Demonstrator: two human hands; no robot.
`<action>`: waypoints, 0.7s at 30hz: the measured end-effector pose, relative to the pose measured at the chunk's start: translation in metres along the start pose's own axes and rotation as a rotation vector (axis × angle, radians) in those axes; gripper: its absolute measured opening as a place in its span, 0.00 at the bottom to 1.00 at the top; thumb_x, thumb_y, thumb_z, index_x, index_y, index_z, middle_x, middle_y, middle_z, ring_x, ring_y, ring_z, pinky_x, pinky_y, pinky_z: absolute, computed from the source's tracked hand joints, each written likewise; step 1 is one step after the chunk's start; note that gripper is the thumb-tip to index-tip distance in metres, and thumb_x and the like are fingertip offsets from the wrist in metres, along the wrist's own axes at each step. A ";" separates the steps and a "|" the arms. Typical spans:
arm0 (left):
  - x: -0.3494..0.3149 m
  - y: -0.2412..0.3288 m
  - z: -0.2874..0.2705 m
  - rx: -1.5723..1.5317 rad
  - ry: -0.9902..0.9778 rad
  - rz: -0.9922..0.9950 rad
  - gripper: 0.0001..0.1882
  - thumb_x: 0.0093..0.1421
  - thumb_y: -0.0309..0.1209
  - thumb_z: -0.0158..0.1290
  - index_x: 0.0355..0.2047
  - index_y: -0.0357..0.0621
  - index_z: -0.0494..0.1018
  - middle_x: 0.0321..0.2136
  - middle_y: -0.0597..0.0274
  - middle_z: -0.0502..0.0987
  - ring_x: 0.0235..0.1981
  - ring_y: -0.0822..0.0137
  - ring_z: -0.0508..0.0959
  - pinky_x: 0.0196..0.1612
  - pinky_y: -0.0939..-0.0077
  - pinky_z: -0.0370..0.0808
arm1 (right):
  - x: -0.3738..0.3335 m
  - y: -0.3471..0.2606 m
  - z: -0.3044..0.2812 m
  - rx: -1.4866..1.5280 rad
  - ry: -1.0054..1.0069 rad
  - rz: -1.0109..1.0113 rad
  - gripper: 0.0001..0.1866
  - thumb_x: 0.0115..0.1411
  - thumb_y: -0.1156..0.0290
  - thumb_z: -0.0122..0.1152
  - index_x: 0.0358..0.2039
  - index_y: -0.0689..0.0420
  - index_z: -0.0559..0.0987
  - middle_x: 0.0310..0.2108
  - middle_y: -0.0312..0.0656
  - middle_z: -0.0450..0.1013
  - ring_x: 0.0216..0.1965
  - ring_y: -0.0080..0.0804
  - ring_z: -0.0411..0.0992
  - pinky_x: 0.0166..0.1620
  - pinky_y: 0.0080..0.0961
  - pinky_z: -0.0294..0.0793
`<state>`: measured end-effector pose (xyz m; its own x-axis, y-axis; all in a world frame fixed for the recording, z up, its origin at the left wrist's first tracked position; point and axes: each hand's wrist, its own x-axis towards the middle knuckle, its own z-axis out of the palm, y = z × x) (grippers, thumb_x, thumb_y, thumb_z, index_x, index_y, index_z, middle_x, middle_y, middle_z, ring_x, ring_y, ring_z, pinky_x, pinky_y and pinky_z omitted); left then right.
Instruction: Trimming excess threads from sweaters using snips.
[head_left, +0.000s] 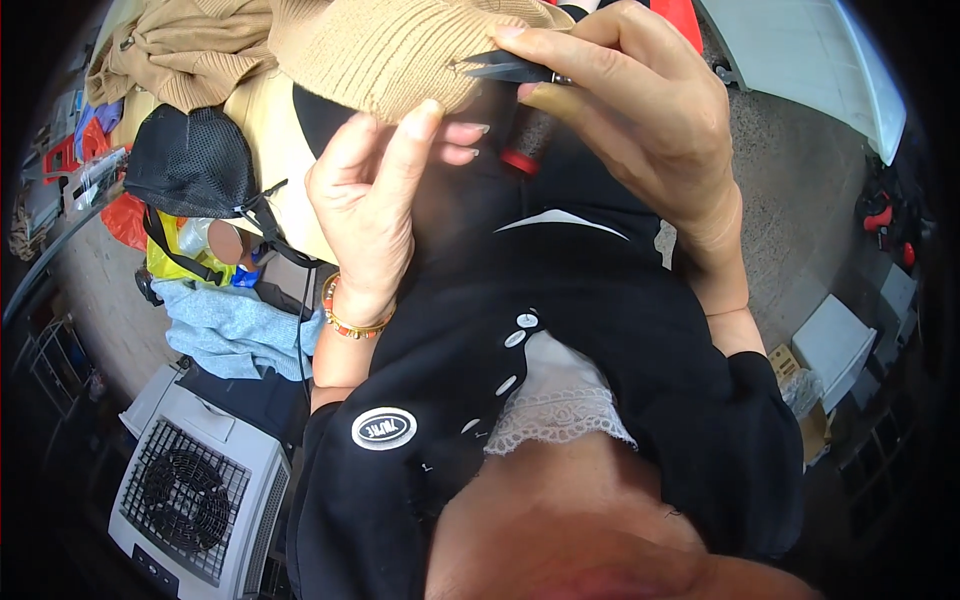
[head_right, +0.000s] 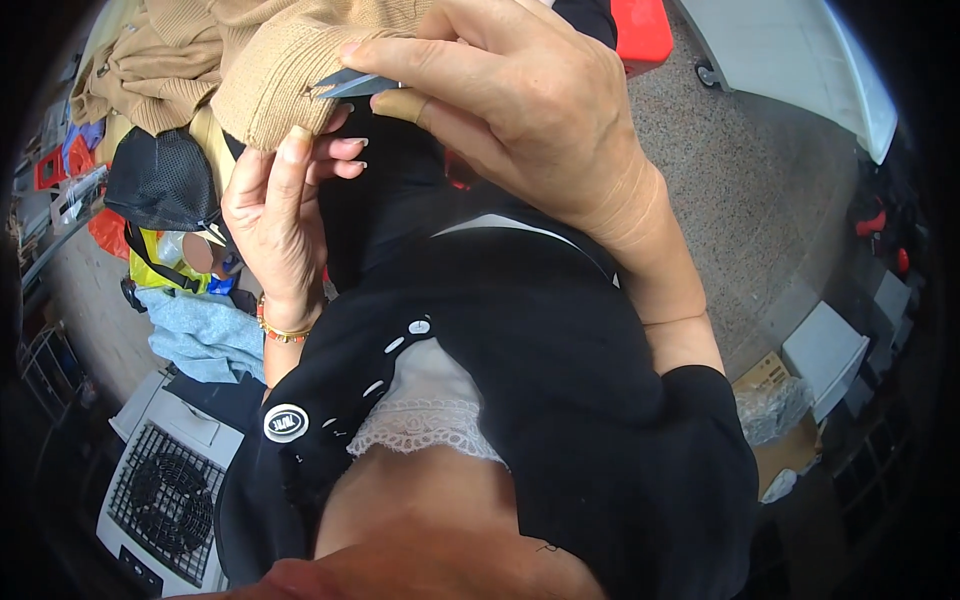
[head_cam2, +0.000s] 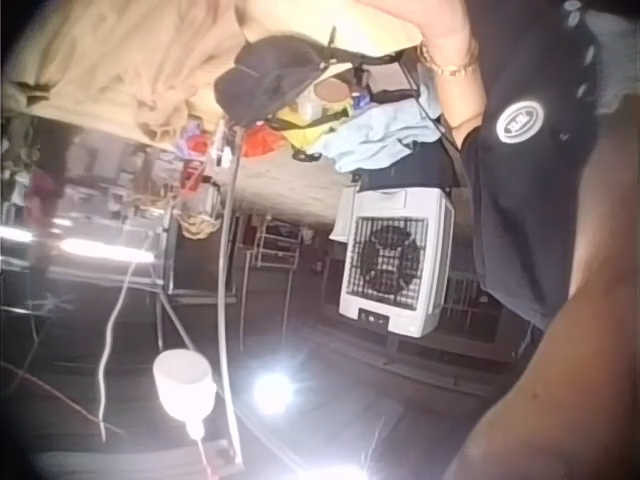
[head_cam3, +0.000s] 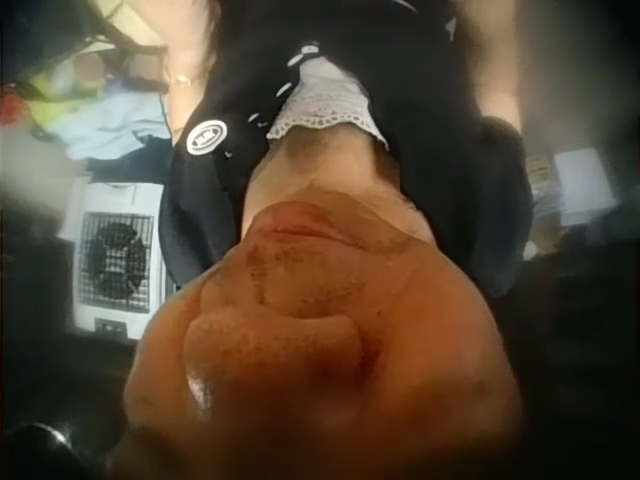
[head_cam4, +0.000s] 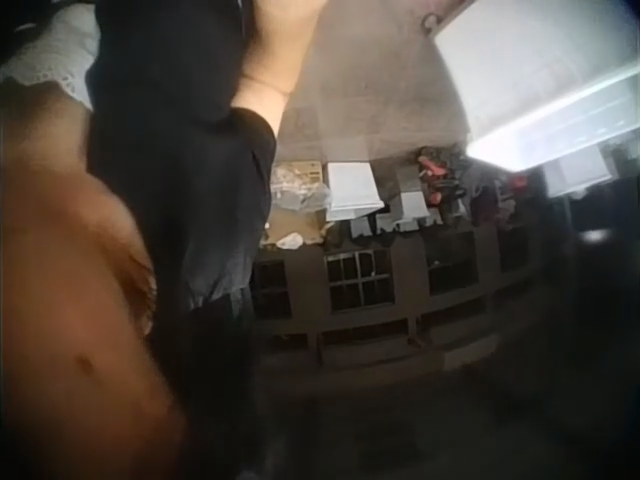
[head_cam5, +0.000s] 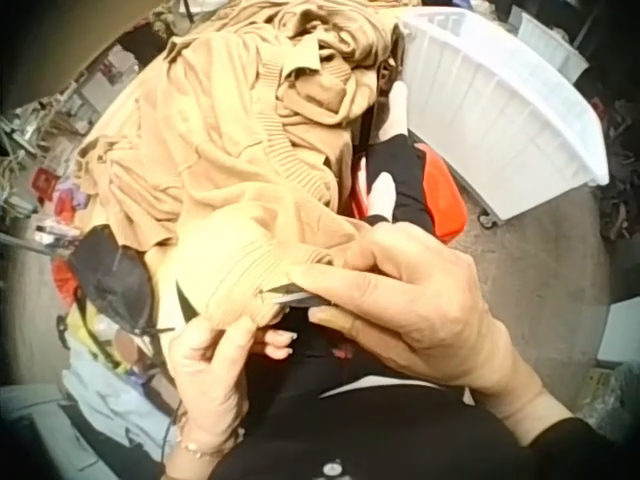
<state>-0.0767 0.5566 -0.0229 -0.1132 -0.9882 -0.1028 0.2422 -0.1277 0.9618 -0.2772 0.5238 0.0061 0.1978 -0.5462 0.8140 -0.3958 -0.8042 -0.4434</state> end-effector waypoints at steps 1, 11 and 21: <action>-0.001 0.001 0.001 0.009 0.009 0.004 0.06 0.65 0.23 0.52 0.36 0.29 0.75 0.30 0.48 0.82 0.31 0.64 0.83 0.37 0.77 0.80 | 0.009 -0.021 -0.015 -0.158 -0.324 0.391 0.15 0.50 0.70 0.71 0.40 0.57 0.83 0.28 0.40 0.75 0.26 0.33 0.72 0.28 0.25 0.70; 0.000 -0.002 0.002 0.046 -0.011 0.025 0.05 0.64 0.21 0.53 0.33 0.30 0.74 0.29 0.50 0.82 0.31 0.66 0.83 0.37 0.77 0.80 | 0.007 -0.021 -0.019 -0.183 -0.357 0.412 0.14 0.49 0.69 0.71 0.39 0.54 0.83 0.27 0.38 0.73 0.26 0.32 0.71 0.27 0.25 0.70; -0.001 -0.004 0.002 0.043 -0.021 0.029 0.06 0.64 0.20 0.53 0.29 0.32 0.73 0.28 0.51 0.81 0.30 0.65 0.83 0.37 0.76 0.80 | 0.008 -0.021 -0.021 -0.156 -0.366 0.422 0.14 0.49 0.71 0.71 0.38 0.55 0.84 0.25 0.36 0.70 0.26 0.31 0.71 0.27 0.25 0.70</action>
<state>-0.0795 0.5581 -0.0265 -0.1267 -0.9895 -0.0697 0.2042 -0.0948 0.9743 -0.2860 0.5411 0.0299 0.2803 -0.8800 0.3835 -0.6297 -0.4701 -0.6184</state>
